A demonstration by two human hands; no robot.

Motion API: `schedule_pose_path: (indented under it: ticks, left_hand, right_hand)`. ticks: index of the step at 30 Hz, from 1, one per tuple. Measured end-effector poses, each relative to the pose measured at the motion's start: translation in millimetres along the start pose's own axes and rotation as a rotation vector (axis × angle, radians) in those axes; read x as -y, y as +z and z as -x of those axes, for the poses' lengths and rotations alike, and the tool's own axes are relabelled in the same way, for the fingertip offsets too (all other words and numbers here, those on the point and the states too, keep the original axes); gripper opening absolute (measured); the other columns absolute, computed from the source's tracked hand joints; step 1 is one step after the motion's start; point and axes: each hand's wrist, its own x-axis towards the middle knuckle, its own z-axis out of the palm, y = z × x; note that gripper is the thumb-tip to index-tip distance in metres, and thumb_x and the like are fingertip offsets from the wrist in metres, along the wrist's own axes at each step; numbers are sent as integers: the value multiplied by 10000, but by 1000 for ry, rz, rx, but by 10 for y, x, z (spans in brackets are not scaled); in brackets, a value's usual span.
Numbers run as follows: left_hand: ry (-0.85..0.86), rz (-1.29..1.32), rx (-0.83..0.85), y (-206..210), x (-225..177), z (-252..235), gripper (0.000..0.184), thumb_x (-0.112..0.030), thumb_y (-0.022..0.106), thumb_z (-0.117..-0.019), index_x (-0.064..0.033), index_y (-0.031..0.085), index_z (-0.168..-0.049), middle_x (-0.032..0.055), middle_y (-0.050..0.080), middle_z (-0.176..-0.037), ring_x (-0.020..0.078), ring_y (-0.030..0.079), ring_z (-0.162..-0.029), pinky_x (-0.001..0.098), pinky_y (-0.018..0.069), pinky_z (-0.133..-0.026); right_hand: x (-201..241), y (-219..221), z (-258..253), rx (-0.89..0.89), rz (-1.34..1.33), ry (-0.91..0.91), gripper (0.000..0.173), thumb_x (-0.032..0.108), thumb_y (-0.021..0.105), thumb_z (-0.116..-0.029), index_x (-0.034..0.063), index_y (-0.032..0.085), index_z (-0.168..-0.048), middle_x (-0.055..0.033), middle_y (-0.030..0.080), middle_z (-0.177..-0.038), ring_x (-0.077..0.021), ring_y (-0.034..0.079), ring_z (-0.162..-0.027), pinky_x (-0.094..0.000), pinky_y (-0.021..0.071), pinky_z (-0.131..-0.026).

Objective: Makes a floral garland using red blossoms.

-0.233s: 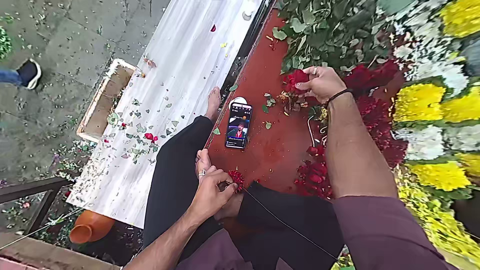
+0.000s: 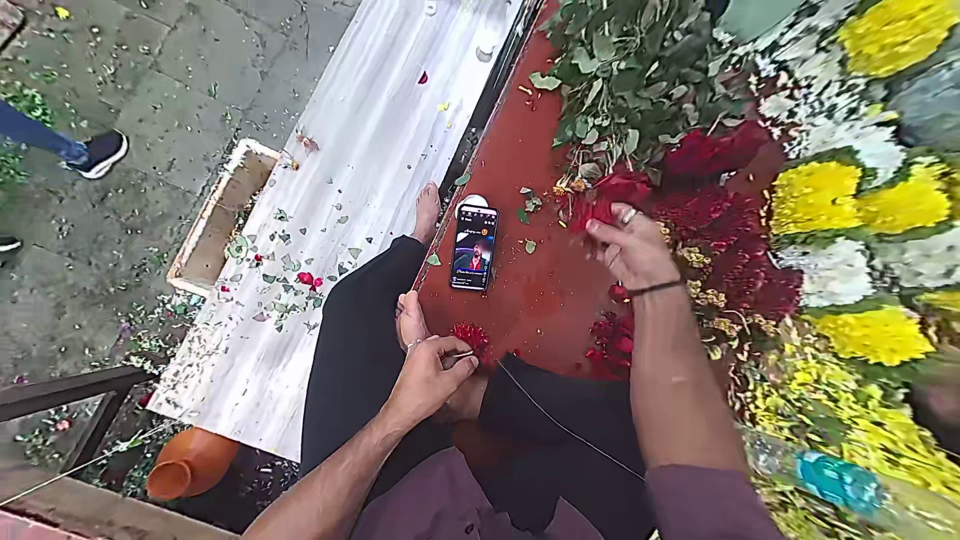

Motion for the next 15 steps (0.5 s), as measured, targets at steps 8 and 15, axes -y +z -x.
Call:
schedule_pose_path:
  ticks: [8, 15]
  left_hand:
    - [-138, 330, 10, 238, -265, 196, 420, -188, 771, -881, -24, 648, -1247, 2, 626, -751, 98, 536, -591, 255, 446, -530]
    - [-105, 485, -169, 578, -574, 286, 582, -84, 819, -845, 17, 546, -1349, 113, 730, -936, 167, 687, -764, 288, 553, -611]
  right_hand:
    - [-630, 326, 1560, -40, -599, 152, 268, 80, 566, -1010, 58, 587, -1277, -119, 700, -1050, -217, 700, -846, -407, 615, -728]
    - [-579, 601, 2083, 246, -715, 32, 253, -9, 649, -909, 48, 677, -1153, -116, 713, -991, -193, 704, -838, -389, 622, -771]
